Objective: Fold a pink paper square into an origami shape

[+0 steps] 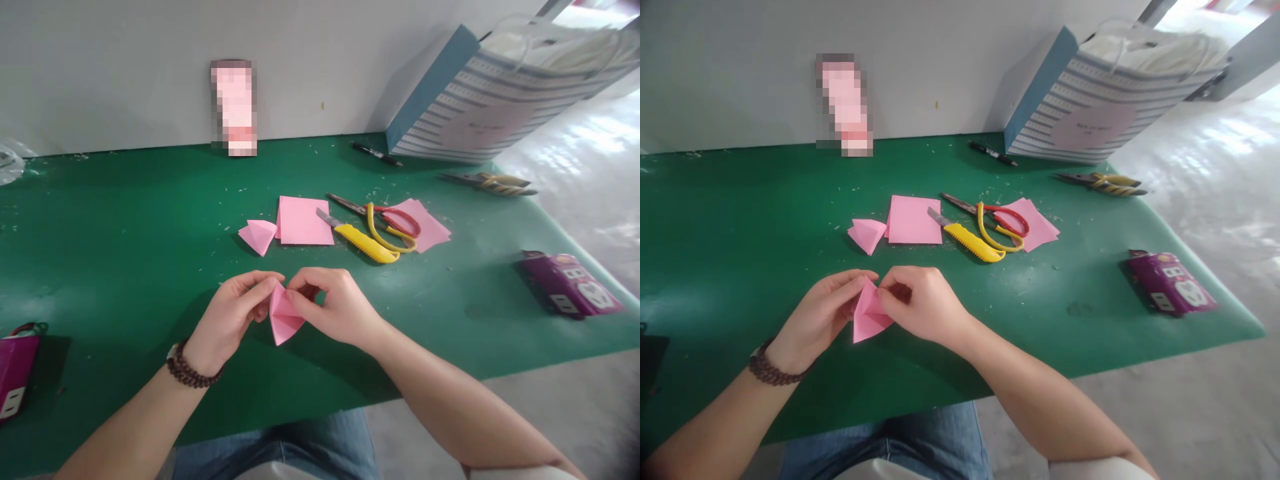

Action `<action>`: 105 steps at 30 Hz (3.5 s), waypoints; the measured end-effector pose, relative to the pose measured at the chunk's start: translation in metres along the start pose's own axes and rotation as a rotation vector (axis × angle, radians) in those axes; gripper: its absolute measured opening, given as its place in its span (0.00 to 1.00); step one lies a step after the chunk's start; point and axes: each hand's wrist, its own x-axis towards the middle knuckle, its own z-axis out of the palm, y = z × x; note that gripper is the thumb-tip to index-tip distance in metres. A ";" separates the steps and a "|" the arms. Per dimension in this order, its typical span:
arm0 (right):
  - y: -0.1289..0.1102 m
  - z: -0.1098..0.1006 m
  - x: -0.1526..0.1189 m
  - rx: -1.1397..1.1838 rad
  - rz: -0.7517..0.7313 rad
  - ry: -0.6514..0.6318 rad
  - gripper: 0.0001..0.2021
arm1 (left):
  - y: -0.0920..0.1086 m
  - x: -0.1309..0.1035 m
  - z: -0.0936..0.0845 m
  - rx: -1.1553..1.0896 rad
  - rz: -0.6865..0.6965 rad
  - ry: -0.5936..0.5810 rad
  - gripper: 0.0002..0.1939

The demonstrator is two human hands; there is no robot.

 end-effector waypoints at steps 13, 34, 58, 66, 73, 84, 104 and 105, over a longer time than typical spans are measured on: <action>0.000 0.001 0.001 0.073 0.052 -0.058 0.07 | -0.010 0.003 0.002 0.010 0.110 0.032 0.16; 0.007 0.004 0.002 -0.197 -0.080 -0.035 0.10 | -0.005 -0.008 -0.002 1.002 0.645 0.134 0.08; 0.001 0.002 -0.001 -0.078 0.040 -0.031 0.01 | -0.001 -0.003 -0.006 0.652 0.381 0.196 0.06; 0.010 0.003 0.002 -0.026 0.061 0.045 0.03 | 0.002 -0.004 -0.003 0.570 0.323 0.129 0.07; 0.013 0.001 0.005 0.134 0.149 0.055 0.13 | 0.002 -0.001 -0.005 0.638 0.394 0.214 0.07; 0.018 0.006 0.004 -0.033 0.080 0.172 0.19 | -0.003 0.001 -0.003 0.352 0.143 -0.079 0.15; 0.014 0.004 0.001 -0.335 -0.067 0.171 0.06 | -0.006 0.004 -0.005 0.191 0.114 0.025 0.26; 0.014 0.004 0.001 -0.300 -0.083 0.177 0.06 | -0.006 0.005 -0.005 0.200 0.143 0.042 0.24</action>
